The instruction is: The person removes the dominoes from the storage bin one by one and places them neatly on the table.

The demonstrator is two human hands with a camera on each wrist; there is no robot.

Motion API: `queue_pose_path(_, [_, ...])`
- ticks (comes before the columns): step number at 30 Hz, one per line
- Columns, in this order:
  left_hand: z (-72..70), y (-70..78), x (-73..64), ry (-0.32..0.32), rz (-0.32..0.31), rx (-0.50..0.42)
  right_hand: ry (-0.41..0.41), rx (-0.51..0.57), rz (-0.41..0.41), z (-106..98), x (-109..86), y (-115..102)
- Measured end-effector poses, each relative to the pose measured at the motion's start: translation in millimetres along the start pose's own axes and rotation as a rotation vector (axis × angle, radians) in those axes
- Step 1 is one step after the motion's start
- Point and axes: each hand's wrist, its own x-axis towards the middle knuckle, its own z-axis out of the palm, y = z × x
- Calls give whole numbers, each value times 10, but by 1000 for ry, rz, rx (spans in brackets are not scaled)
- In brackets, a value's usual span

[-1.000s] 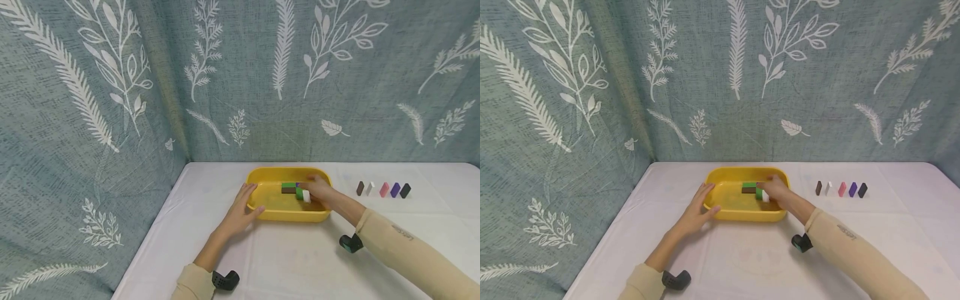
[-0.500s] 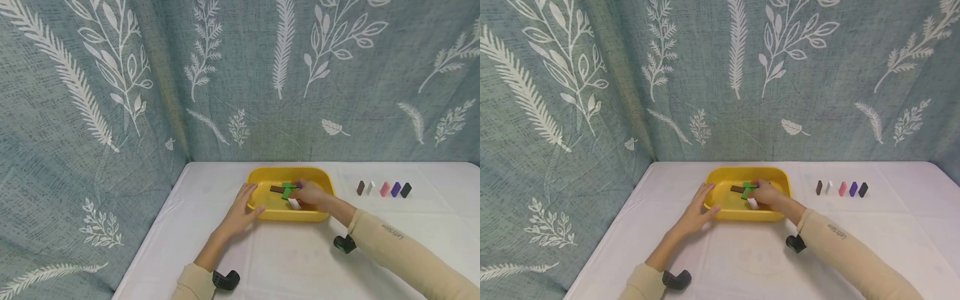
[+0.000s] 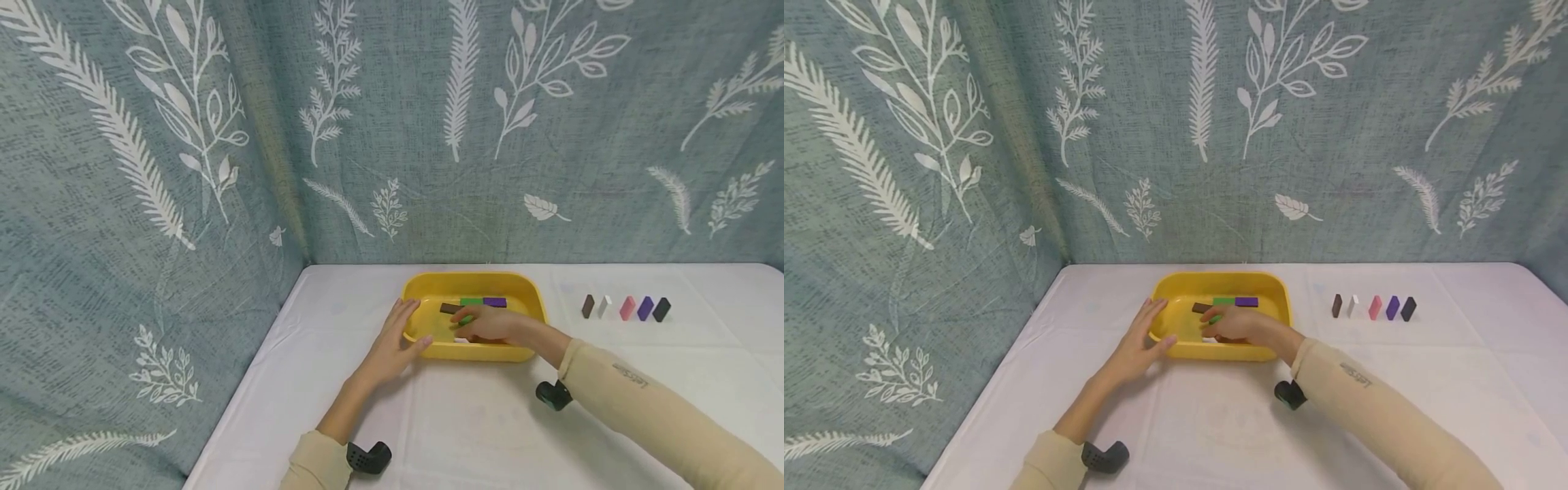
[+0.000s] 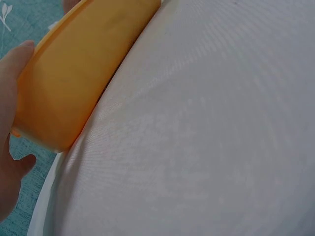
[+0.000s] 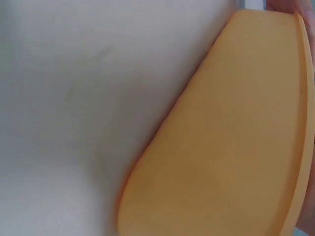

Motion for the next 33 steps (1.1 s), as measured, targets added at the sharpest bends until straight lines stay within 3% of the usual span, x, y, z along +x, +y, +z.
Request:
queue_pose_path(8, [3,-24,0,8,7,1,29,-172,-12,97,53,-88])
queue_pose_path(33, [-24,-2,4,2,19,-6,86,-302,-39,302,264,-267])
